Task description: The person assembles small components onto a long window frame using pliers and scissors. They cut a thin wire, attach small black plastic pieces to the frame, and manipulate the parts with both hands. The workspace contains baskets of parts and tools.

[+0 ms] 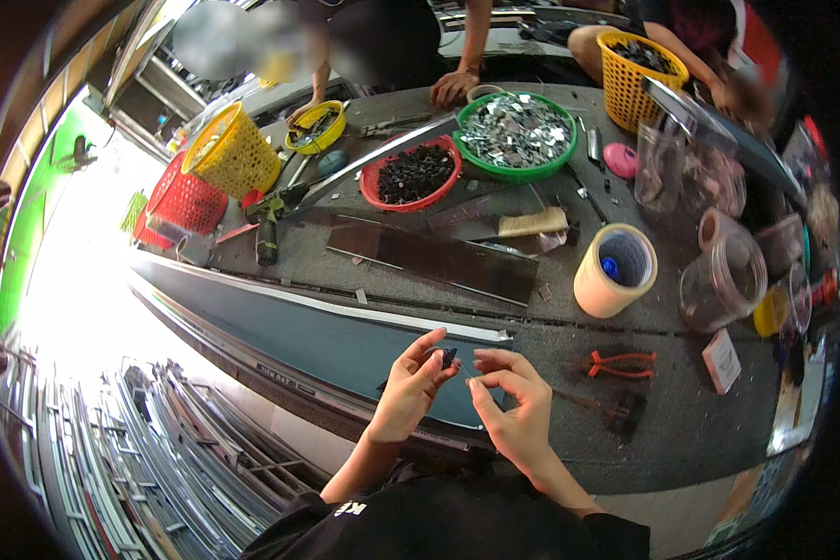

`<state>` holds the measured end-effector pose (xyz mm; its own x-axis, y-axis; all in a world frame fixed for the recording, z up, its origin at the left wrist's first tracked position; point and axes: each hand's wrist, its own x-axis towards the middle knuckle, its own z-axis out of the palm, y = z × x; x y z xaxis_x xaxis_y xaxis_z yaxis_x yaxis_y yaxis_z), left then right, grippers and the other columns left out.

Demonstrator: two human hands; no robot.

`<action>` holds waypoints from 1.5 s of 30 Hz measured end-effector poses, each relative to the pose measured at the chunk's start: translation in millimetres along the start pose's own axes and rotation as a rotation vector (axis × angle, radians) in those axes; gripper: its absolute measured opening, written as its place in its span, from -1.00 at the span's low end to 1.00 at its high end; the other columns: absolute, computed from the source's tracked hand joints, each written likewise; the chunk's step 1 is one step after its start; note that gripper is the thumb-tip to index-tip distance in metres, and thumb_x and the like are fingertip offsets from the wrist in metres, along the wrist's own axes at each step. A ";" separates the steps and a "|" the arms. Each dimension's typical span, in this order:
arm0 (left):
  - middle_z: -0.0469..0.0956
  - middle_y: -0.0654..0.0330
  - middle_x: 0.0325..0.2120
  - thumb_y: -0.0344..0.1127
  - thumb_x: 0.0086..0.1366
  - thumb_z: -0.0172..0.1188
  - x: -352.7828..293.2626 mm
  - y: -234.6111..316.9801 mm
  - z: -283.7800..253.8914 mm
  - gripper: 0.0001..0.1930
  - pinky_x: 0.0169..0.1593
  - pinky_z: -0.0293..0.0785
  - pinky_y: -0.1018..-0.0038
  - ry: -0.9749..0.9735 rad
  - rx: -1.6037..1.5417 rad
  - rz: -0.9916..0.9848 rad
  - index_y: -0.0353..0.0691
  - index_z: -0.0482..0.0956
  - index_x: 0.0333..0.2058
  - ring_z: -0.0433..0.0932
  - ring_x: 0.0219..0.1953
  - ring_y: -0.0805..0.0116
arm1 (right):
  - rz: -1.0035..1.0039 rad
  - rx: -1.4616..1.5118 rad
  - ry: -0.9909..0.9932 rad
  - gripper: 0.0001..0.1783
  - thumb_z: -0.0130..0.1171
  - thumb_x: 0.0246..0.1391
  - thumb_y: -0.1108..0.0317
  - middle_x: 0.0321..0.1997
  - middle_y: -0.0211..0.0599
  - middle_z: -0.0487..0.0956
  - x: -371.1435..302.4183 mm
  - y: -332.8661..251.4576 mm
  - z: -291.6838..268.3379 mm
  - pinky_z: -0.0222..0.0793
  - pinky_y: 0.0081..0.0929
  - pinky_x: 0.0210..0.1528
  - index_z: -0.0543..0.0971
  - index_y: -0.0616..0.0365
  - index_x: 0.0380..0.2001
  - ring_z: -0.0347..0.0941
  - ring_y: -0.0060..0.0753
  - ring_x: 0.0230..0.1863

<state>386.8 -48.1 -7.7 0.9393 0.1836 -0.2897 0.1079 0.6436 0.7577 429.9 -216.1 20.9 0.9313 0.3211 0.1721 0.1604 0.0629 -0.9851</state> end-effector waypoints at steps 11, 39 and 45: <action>0.55 0.18 -0.19 -0.31 0.32 0.26 4.2 -12.0 -14.9 -0.39 0.00 0.63 0.53 -0.120 -0.264 -0.076 -0.29 0.25 0.28 0.62 -0.14 0.40 | -0.233 -0.204 0.086 -0.93 0.26 -0.02 0.55 -0.12 -0.08 0.63 -13.8 -16.8 8.2 0.54 -0.38 -0.05 0.56 0.29 -0.48 0.62 -0.20 -0.10; 0.58 0.12 -0.24 -0.21 0.18 0.41 8.4 -2.5 -11.3 -0.24 -0.03 0.65 0.49 -0.182 -0.127 0.005 -0.35 0.23 0.25 0.63 -0.17 0.33 | -0.255 -0.189 0.119 -0.92 0.27 0.00 0.50 -0.11 -0.15 0.61 -17.8 -6.4 5.2 0.55 -0.39 -0.10 0.57 0.26 -0.44 0.62 -0.20 -0.13; 0.60 0.12 -0.24 -0.21 0.17 0.41 8.6 -2.4 -10.9 -0.26 -0.06 0.66 0.50 -0.186 -0.127 0.012 -0.34 0.26 0.24 0.65 -0.18 0.33 | -0.244 -0.189 0.114 -0.93 0.26 -0.01 0.51 -0.12 -0.15 0.61 -17.3 -5.0 5.4 0.55 -0.39 -0.11 0.56 0.26 -0.44 0.62 -0.19 -0.14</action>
<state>391.1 -39.9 -18.4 0.9855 0.0591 -0.1588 0.0652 0.7329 0.6772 411.3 -216.8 22.9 0.8868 0.2092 0.4121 0.4315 -0.0555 -0.9004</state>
